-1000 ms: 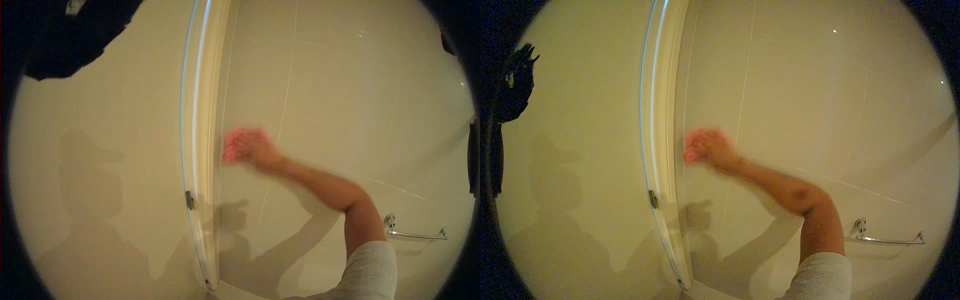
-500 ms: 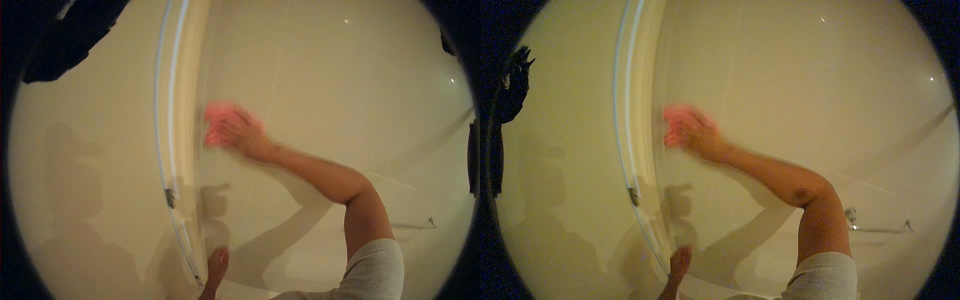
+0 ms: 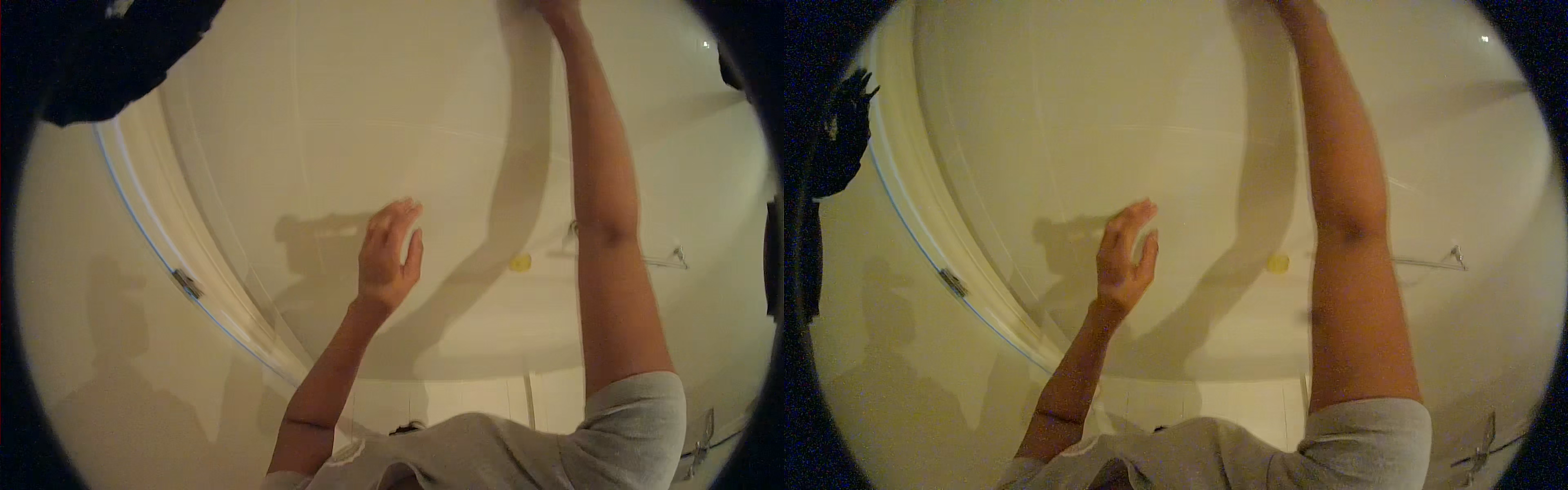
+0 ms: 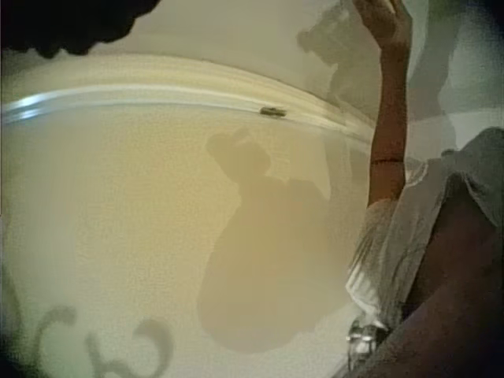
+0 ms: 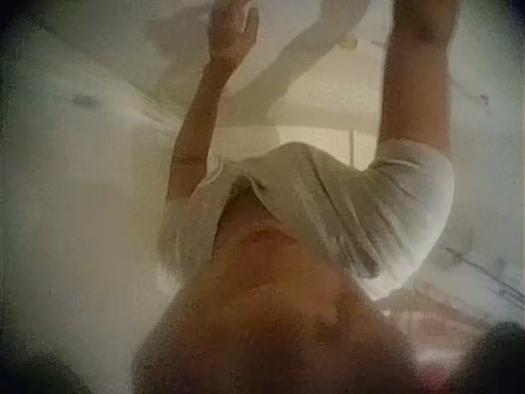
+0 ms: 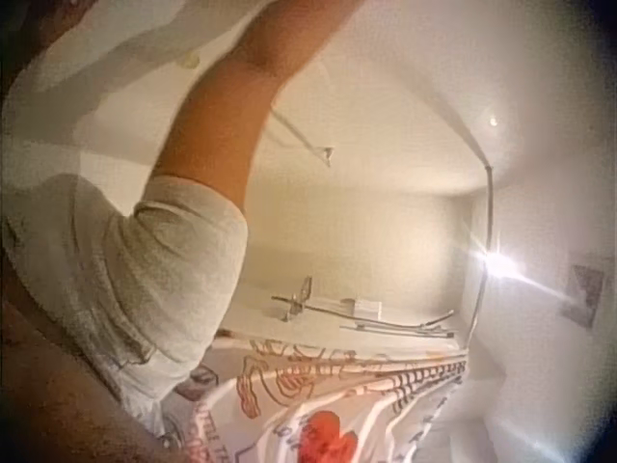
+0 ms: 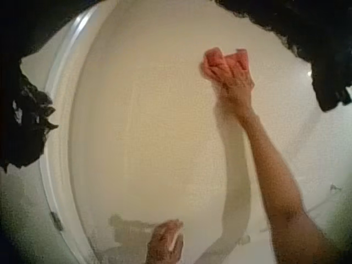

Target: The person cleans the bathroom by wiping down the door, hair dryer, holder, towel rack, and shower walls with a cloth.

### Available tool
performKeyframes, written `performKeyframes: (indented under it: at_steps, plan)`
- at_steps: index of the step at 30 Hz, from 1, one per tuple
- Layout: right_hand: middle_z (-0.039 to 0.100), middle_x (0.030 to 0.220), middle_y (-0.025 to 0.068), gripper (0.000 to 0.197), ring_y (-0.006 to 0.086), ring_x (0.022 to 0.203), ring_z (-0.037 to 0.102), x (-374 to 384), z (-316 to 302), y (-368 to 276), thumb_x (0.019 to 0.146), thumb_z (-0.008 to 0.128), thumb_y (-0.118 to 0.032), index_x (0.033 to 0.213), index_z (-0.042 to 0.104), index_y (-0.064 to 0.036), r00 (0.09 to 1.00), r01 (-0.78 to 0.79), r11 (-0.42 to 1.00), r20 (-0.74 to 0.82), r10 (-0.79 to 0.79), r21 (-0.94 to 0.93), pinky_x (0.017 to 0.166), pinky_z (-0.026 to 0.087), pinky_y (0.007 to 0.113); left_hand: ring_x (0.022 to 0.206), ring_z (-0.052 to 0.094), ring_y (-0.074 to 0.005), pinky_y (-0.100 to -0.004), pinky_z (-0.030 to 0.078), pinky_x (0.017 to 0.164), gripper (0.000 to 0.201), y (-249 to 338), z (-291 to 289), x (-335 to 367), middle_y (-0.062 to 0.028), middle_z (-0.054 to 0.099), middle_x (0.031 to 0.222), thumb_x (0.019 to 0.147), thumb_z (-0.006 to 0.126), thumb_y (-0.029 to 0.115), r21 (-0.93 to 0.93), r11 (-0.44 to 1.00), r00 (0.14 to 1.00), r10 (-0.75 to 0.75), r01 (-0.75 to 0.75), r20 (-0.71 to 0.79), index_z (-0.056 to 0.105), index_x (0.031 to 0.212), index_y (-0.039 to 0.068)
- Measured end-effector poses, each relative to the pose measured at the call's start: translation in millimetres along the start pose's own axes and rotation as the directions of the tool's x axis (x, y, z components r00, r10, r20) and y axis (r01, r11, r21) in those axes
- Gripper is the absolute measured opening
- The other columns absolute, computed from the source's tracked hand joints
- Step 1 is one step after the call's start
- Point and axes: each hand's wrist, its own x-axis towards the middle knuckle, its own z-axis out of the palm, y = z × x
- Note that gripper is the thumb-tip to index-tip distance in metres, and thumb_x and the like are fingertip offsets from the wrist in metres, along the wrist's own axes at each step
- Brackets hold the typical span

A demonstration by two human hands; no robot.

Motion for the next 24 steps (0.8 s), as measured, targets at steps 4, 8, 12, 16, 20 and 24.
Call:
performKeyframes:
  at_steps: [4,8,12,16,20,24]
  plan:
    - [0.056,0.126,0.0088,0.045,0.031,0.128,0.041,-111,54,-89,0.074,0.058,-0.01,0.119,0.062,-0.0168,0.973,-0.102,0.989,-0.196,0.122,0.107,0.11,0.024,0.052,0.117,0.051,-0.0327,-0.0408,0.041,0.098,0.039,-6,7,-31,-0.0165,0.055,0.123,0.082,0.06,-0.001,0.003,0.994,0.983,-0.105,0.107,-0.153,0.055,0.121,0.001]
    - [0.054,0.127,-0.0062,0.037,0.025,0.13,0.04,-385,48,-166,0.076,0.066,-0.027,0.113,0.065,-0.0263,0.912,0.08,0.89,0.328,-0.248,0.448,0.113,0.019,0.052,0.127,0.04,-0.0356,-0.0459,0.034,0.104,0.041,1,56,-81,-0.0168,0.048,0.133,0.086,0.056,0.003,0.084,0.994,0.991,-0.061,0.071,-0.122,0.05,0.127,0.002]
    - [0.058,0.122,-0.0054,0.029,0.0245,0.126,0.044,-447,39,-167,0.078,0.066,-0.029,0.107,0.067,-0.0255,0.841,-0.059,0.749,0.437,-0.318,0.66,0.113,0.022,0.046,0.128,0.034,-0.0408,-0.0512,0.032,0.104,0.041,9,83,-113,-0.0195,0.04,0.137,0.087,0.054,0.004,0.082,0.989,0.991,-0.126,0.122,0.038,0.051,0.127,0.003]
    - [0.058,0.115,0.0078,0.03,0.0313,0.125,0.04,-323,32,-104,0.082,0.063,-0.033,0.108,0.065,-0.0201,0.975,0.058,0.959,0.189,-0.114,0.277,0.112,0.019,0.053,0.129,0.033,-0.0403,-0.0503,0.033,0.103,0.039,21,78,-86,-0.0201,0.038,0.138,0.087,0.054,0.004,0.1,0.991,0.994,-0.077,0.084,-0.072,0.052,0.126,0.003]
    - [0.042,0.137,0.0179,0.053,0.0409,0.13,0.032,-152,-4,-38,0.081,0.058,-0.025,0.131,0.047,-0.0109,0.973,-0.23,0.972,0.011,0.23,0.051,0.108,0.015,0.059,0.127,0.038,-0.0359,-0.0467,0.032,0.104,0.038,27,75,-71,-0.0184,0.044,0.135,0.086,0.059,0.006,0.033,0.988,0.968,-0.143,0.153,-0.205,0.053,0.124,0.002]
    - [0.032,0.145,0.0174,0.054,0.0423,0.133,0.026,-213,45,-76,0.086,0.057,-0.029,0.137,0.044,-0.015,0.96,-0.171,0.96,-0.183,0.213,0.221,0.109,0.013,0.059,0.125,0.04,-0.0341,-0.0455,0.033,0.104,0.038,25,68,-107,-0.0189,0.045,0.134,0.084,0.061,0.003,0.077,0.953,0.94,-0.274,0.294,-0.203,0.054,0.122,0.003]
